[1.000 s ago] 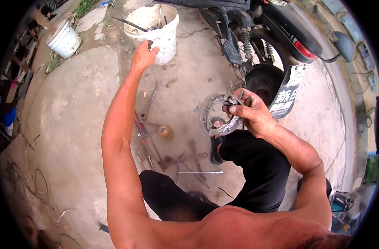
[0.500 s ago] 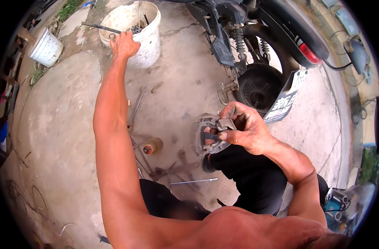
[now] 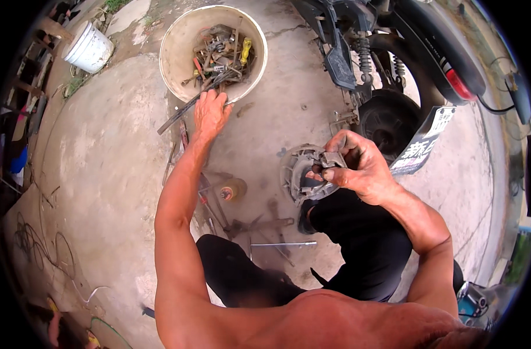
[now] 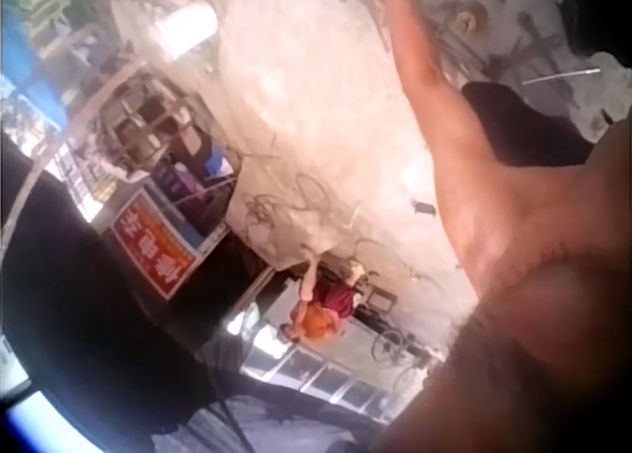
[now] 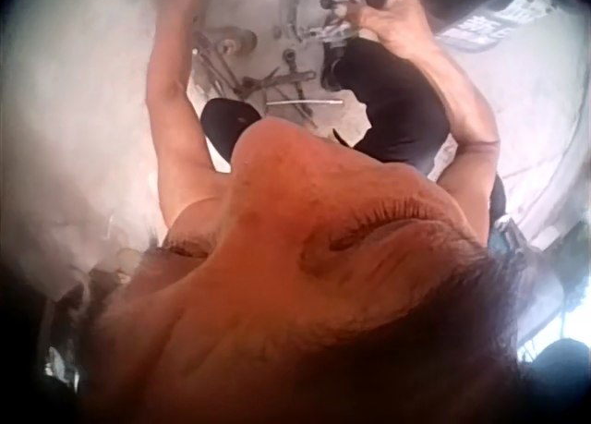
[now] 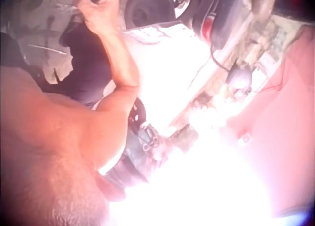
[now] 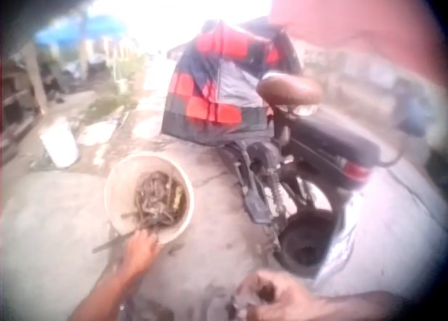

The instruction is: The person manipulates brake shoes for a motorcycle by hand and using pliers, cleaning the parts and attempting to fit them together.

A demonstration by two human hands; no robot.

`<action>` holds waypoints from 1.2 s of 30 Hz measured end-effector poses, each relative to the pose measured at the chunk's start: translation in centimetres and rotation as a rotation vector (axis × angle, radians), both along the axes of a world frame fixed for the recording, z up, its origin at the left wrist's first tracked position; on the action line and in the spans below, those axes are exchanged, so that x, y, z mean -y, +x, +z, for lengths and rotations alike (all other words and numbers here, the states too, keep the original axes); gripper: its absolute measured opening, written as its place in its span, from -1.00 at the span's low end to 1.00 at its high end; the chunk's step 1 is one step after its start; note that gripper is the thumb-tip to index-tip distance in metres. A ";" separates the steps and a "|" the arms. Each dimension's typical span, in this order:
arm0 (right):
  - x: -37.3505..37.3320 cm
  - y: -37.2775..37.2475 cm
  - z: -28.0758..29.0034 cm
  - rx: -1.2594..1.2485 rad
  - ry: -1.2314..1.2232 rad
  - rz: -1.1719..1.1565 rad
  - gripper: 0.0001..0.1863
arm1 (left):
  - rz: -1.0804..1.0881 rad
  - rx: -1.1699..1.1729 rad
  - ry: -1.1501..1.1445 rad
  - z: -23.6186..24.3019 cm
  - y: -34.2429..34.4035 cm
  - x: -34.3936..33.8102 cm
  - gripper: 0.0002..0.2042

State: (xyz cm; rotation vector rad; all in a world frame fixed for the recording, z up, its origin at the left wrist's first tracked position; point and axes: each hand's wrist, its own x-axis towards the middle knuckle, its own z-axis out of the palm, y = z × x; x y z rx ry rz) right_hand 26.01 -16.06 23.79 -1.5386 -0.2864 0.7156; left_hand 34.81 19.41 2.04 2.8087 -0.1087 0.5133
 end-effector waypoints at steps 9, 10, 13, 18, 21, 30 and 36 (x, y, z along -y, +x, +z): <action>-1.0 -0.4 -0.8 -0.052 0.048 0.007 -0.71 | -0.107 0.056 -0.033 -2.4 -2.9 -2.4 -0.80; -0.9 -0.5 -0.9 -0.059 0.043 0.014 -0.71 | -0.107 0.057 -0.047 -2.1 -2.6 -2.3 -0.80; -1.1 -0.5 -0.4 -0.009 0.012 0.018 -0.71 | -0.096 0.050 -0.068 -1.0 -1.0 -2.1 -0.79; -0.5 -0.4 -0.7 -0.075 0.036 -0.034 -0.70 | -0.080 0.050 -0.058 0.2 1.8 -3.1 -0.79; 0.0 -0.4 -0.6 -0.035 0.027 -0.048 -0.68 | -0.073 0.197 -0.009 0.8 5.0 -3.3 -0.78; 1.8 -0.9 -0.8 0.051 0.093 -0.103 -0.71 | 0.127 -0.293 -0.038 5.2 11.0 -2.2 -0.52; 1.1 -1.8 -0.7 0.141 0.044 -0.156 -0.67 | 0.163 -0.243 -0.407 -2.1 -2.8 -12.9 -0.52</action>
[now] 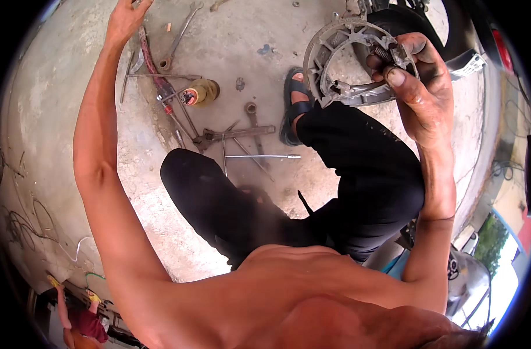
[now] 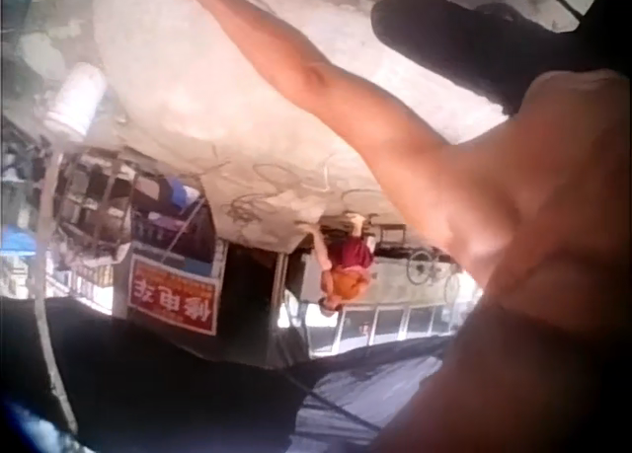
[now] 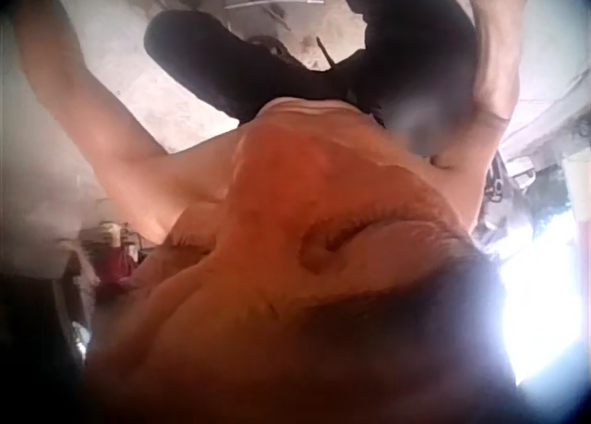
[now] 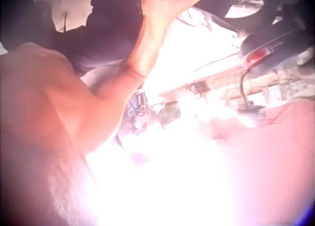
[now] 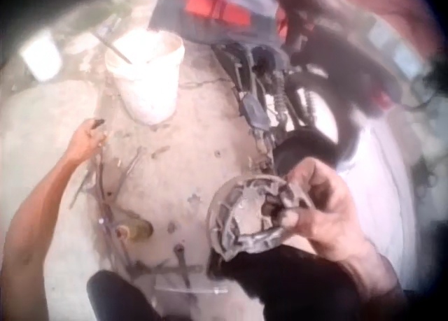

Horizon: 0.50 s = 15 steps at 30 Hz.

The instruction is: The person manipulates brake shoes for a motorcycle by hand and using pliers, cleaning the parts and attempting to fit them together.

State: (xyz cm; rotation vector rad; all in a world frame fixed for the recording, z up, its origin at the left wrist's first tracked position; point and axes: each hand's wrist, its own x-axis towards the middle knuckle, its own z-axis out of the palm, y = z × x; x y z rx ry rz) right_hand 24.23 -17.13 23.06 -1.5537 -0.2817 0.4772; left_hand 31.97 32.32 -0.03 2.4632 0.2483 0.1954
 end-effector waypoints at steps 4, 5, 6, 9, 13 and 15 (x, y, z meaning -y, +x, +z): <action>2.8 0.3 -0.3 0.004 -0.091 -0.026 -0.65 | 0.185 -0.100 0.197 -8.8 -16.4 -5.6 -0.48; 3.0 0.3 -0.1 0.009 -0.090 -0.027 -0.65 | 0.204 -0.179 0.274 -10.7 -21.3 -7.4 -0.46; 2.7 0.2 0.0 0.013 -0.080 -0.011 -0.66 | 0.248 -0.275 0.345 -12.1 -27.2 -9.7 -0.43; 2.9 -0.7 0.0 0.062 -0.116 -0.009 -0.69 | 0.392 -0.530 0.455 -15.2 -40.1 -9.8 -0.42; 3.2 -2.8 0.5 0.012 -0.043 -0.078 -0.72 | 0.350 -0.416 0.606 -17.5 -48.3 -5.0 -0.38; 2.1 -4.0 1.3 -0.049 -0.143 -0.172 -0.72 | 0.341 -0.409 0.604 -16.9 -49.5 -2.8 -0.37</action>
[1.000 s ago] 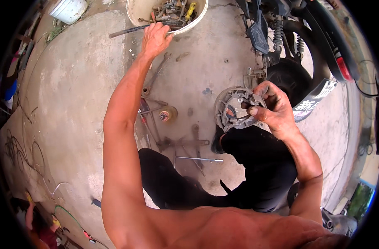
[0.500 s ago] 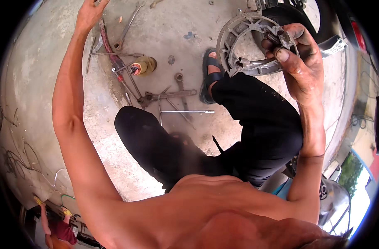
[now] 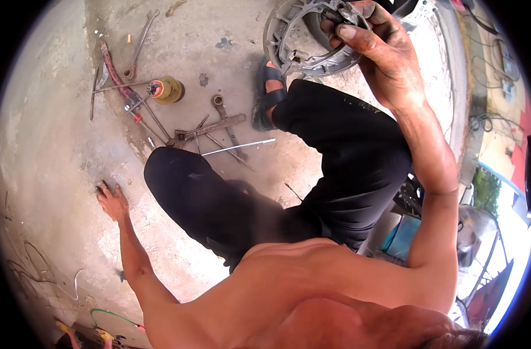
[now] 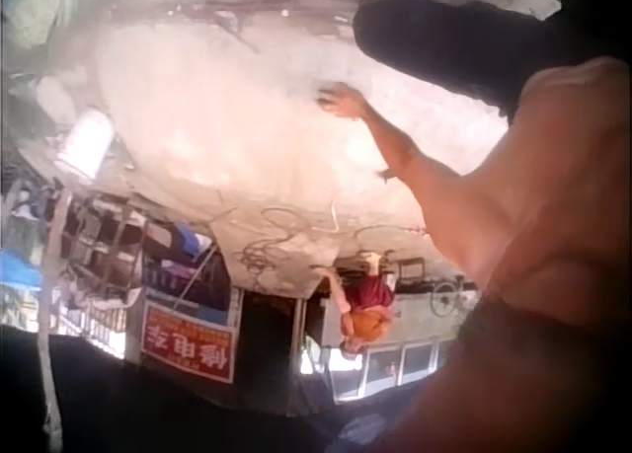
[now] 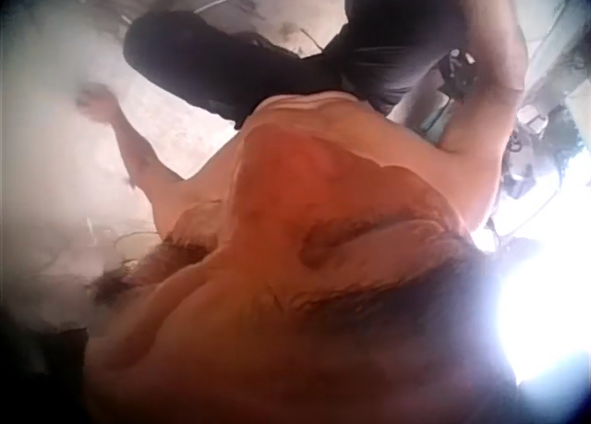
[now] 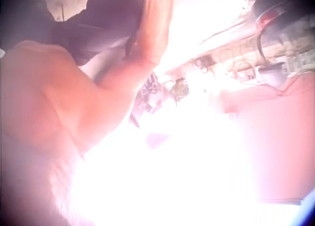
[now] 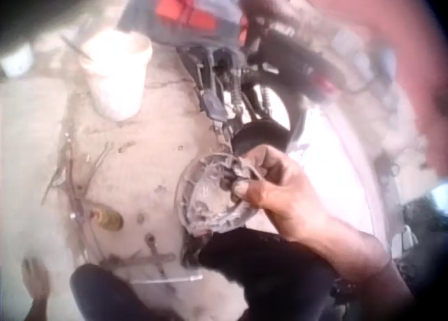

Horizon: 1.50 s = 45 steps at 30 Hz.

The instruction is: The person manipulates brake shoes for a motorcycle by hand and using pliers, cleaning the parts and attempting to fit them together.

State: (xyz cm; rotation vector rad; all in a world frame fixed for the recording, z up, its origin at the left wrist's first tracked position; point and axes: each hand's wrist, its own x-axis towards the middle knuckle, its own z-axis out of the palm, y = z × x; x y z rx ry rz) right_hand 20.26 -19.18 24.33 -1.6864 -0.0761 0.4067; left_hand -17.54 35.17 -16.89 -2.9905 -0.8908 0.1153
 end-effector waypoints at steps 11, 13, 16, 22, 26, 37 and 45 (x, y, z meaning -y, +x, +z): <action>0.9 -1.6 -7.0 -0.038 0.148 0.230 -0.70 | -0.094 -0.035 0.032 -1.1 0.0 -0.2 -0.34; 1.7 -2.8 -9.4 -0.037 0.069 0.196 -0.63 | -0.079 -0.060 0.022 -1.1 -0.3 -1.3 -0.33; 3.2 -3.9 -13.0 -0.157 -0.025 0.354 -0.66 | 0.075 -0.069 -0.086 0.8 -2.4 -4.8 -0.40; 7.2 -5.1 -17.9 -0.137 0.052 0.499 -0.61 | 0.186 -0.040 -0.741 4.1 0.0 11.8 -0.47; 5.1 -4.2 -16.0 -0.016 0.077 0.484 -0.58 | 0.073 -0.455 -1.025 11.5 2.3 23.5 -0.53; 10.4 -2.6 -16.7 0.248 0.063 0.612 -0.67 | 0.082 -0.385 -0.635 21.4 7.6 24.9 -0.52; 14.0 -1.2 -16.7 0.330 -0.007 0.584 -0.74 | -0.089 -0.498 -0.961 22.2 18.9 36.8 -0.61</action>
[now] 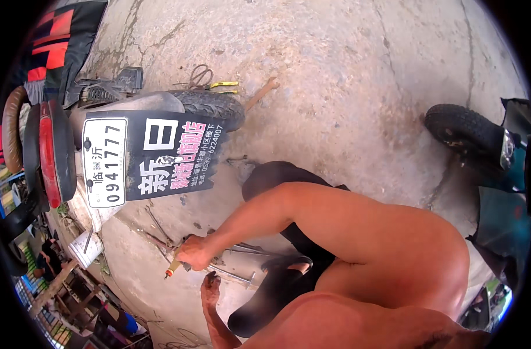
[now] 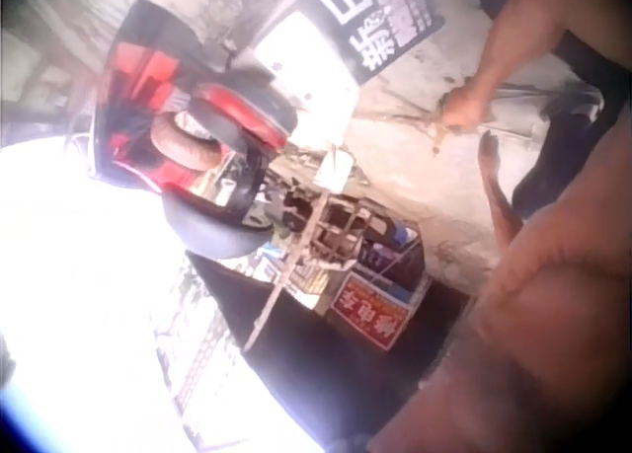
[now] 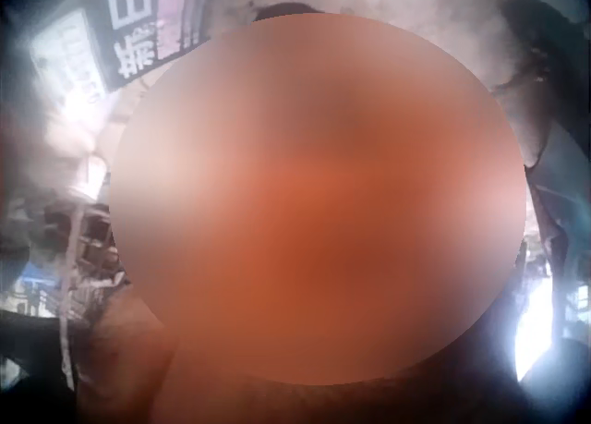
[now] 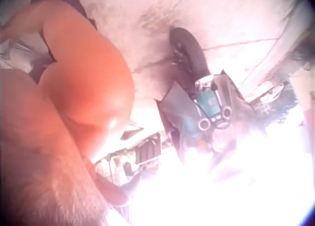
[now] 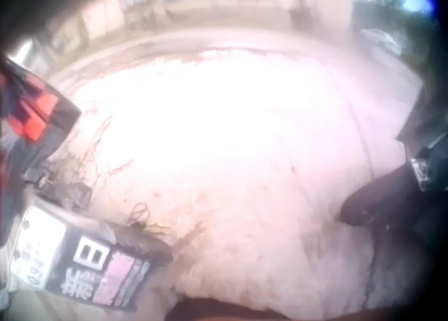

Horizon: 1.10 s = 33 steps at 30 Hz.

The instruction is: The person manipulates brake shoes for a motorcycle by hand and using pliers, cleaning the parts and attempting to fit them together.

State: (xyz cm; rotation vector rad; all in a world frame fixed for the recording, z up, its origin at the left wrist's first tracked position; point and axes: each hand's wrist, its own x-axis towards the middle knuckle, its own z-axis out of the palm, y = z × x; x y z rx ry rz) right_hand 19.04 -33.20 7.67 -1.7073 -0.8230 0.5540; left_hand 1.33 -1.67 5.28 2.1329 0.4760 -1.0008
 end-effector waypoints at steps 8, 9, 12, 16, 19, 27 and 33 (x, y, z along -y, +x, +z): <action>0.9 1.1 0.5 0.080 0.000 0.065 -0.76 | 0.020 0.099 -0.060 1.5 3.4 2.6 -0.66; 1.2 1.2 0.3 0.072 0.014 0.042 -0.76 | -0.040 0.081 0.014 1.3 3.4 2.8 -0.65; 2.7 1.3 1.0 0.099 0.080 0.021 -0.74 | -0.031 0.076 -0.107 -1.2 3.6 5.1 -0.67; 9.3 1.4 3.3 0.094 0.194 -0.006 -0.66 | -0.047 0.173 -0.347 -8.1 7.0 15.5 -0.64; 13.8 0.8 5.8 0.042 0.213 -0.062 -0.59 | -0.224 0.356 -0.248 -12.1 11.1 25.4 -0.60; 21.2 -0.3 8.4 -0.089 0.396 -0.224 -0.59 | -0.588 0.746 -0.114 -19.3 23.5 48.4 -0.30; 25.0 -1.4 9.0 -0.104 0.297 -0.373 -0.64 | -0.377 0.747 -0.020 -23.3 29.4 55.2 -0.18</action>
